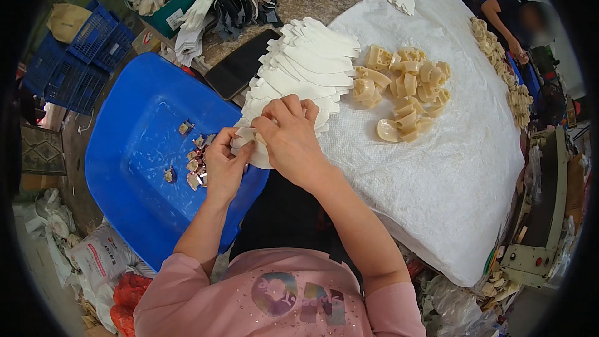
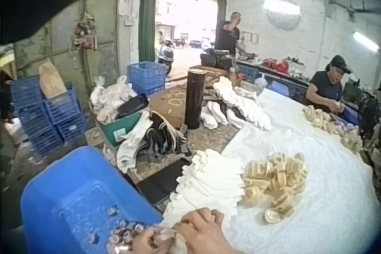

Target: The recorder is assembling small plastic components, possibly heel or internal structural parts, and using scissors to trim excess material.

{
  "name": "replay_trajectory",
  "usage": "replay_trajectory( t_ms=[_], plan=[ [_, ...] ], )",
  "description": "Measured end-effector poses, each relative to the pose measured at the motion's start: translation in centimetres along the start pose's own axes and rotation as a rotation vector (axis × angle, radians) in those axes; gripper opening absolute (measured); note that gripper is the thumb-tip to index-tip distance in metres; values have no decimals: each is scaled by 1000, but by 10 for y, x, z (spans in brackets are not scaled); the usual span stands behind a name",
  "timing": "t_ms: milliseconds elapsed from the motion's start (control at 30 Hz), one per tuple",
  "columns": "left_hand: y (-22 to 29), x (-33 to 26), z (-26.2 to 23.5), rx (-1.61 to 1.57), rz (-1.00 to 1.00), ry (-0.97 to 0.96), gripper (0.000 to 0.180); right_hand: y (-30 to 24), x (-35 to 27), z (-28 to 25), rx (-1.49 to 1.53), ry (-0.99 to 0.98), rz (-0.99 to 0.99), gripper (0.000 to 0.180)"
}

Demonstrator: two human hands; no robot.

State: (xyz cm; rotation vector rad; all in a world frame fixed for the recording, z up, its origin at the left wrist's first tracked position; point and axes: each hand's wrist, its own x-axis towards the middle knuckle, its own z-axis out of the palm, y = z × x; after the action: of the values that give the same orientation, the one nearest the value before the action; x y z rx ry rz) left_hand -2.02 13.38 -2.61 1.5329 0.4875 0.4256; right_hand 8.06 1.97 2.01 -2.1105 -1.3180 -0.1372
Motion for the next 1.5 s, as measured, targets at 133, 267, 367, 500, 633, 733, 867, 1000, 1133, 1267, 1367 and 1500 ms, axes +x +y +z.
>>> replay_trajectory(
  t_ms=[133,267,367,500,633,733,867,1000,1133,1267,1367,1500],
  plan=[
    [0,-1,-2,41,-34,4,13,-1,1,-2,-59,-54,-33,35],
    [-2,-1,-5,124,-3,-7,11,-1,-3,-11,-1,-101,-28,39],
    [1,0,-4,153,-11,-10,12,2,-6,-20,-3,-170,13,45],
    [-5,0,-5,110,-18,15,13,11,-12,-26,177,-231,78,40],
    [-5,-1,-3,77,15,10,14,1,-8,-21,154,-119,86,43],
    [-1,0,-2,91,15,2,14,-2,-8,-12,22,-111,61,39],
    [-10,-2,-6,98,-36,11,12,-7,-6,-10,-71,-107,3,26],
    [-8,-2,-5,117,-6,33,11,-1,-14,-24,-11,-223,16,47],
    [-8,-3,-2,80,32,67,12,9,-21,-34,275,-187,101,37],
    [-5,-3,0,-4,14,-13,23,31,-41,-37,1176,458,419,13],
    [-7,-4,0,-62,139,165,52,36,-55,-67,1163,716,379,12],
    [24,-20,12,527,628,146,53,25,-81,-103,961,521,386,13]
  ],
)
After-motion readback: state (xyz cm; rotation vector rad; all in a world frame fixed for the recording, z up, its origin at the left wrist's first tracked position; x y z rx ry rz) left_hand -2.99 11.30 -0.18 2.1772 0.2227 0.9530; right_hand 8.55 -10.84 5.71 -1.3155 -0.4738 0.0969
